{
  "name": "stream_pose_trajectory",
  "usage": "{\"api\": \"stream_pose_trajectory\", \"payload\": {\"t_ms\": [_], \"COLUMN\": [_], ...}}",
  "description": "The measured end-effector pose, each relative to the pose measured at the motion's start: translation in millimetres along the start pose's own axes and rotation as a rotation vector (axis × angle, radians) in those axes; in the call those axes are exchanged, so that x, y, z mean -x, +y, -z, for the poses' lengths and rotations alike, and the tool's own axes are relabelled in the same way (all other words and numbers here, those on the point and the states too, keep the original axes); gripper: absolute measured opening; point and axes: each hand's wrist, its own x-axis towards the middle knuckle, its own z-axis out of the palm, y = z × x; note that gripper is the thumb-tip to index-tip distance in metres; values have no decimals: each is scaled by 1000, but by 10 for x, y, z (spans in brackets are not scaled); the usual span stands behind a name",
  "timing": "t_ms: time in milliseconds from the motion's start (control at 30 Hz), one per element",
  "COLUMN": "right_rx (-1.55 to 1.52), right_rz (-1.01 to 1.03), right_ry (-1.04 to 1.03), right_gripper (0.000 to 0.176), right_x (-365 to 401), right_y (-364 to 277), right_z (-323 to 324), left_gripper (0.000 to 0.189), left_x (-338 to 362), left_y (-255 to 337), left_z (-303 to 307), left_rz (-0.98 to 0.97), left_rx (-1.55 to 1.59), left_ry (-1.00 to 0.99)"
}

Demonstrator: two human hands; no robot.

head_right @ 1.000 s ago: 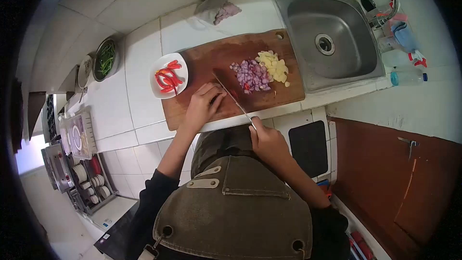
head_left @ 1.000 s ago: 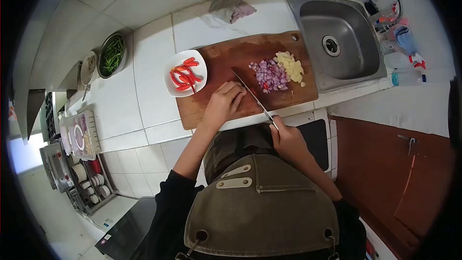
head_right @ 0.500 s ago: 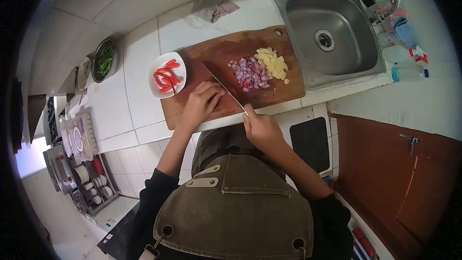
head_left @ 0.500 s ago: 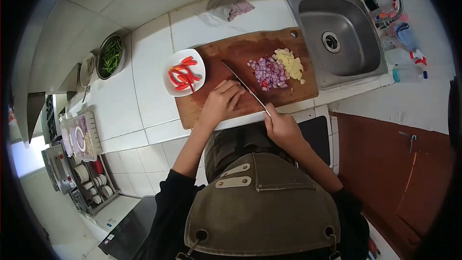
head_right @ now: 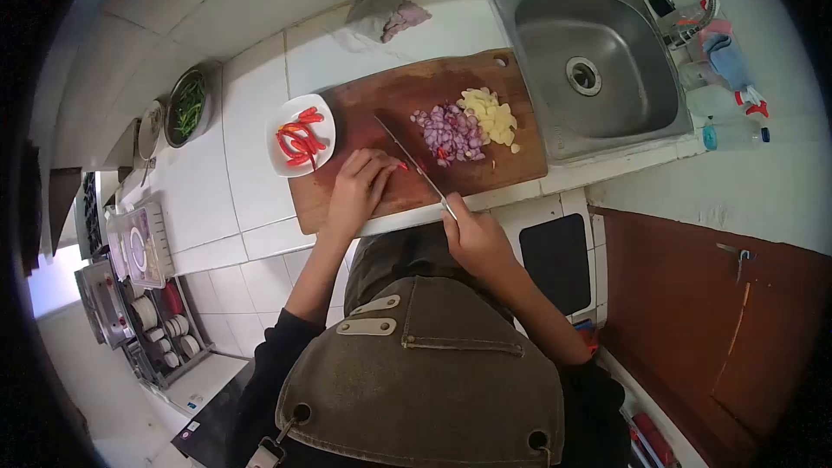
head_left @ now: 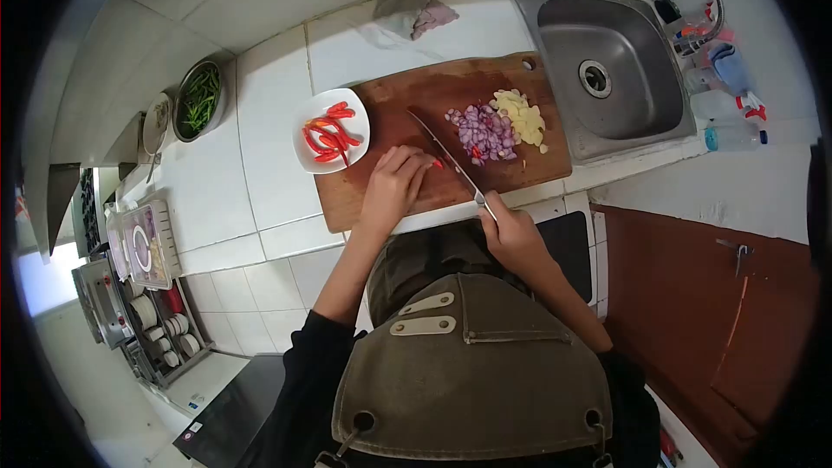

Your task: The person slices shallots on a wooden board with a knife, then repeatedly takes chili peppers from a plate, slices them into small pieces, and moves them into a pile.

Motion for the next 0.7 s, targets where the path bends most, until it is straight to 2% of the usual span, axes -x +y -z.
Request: {"api": "stream_pose_trajectory", "payload": {"t_ms": [167, 467, 567, 633, 700], "right_rx": [135, 63, 82, -18, -17], "right_rz": [50, -8, 40, -93, -60], "right_ry": [18, -42, 34, -56, -43], "right_gripper": [18, 19, 13, 15, 16], "right_x": [89, 20, -155, -224, -196], "right_y": [-44, -112, -118, -123, -52], "right_z": [39, -32, -114, -94, -105], "left_gripper": [11, 10, 11, 12, 11], "left_x": [-39, -43, -41, -41, -40], "left_y": [23, -8, -33, -16, -18], "left_z": [-28, -28, -23, 7, 2], "left_rz": [25, 22, 3, -12, -24], "left_rx": [95, 91, 101, 71, 45], "left_ry": [-6, -6, -21, -34, -21]}}
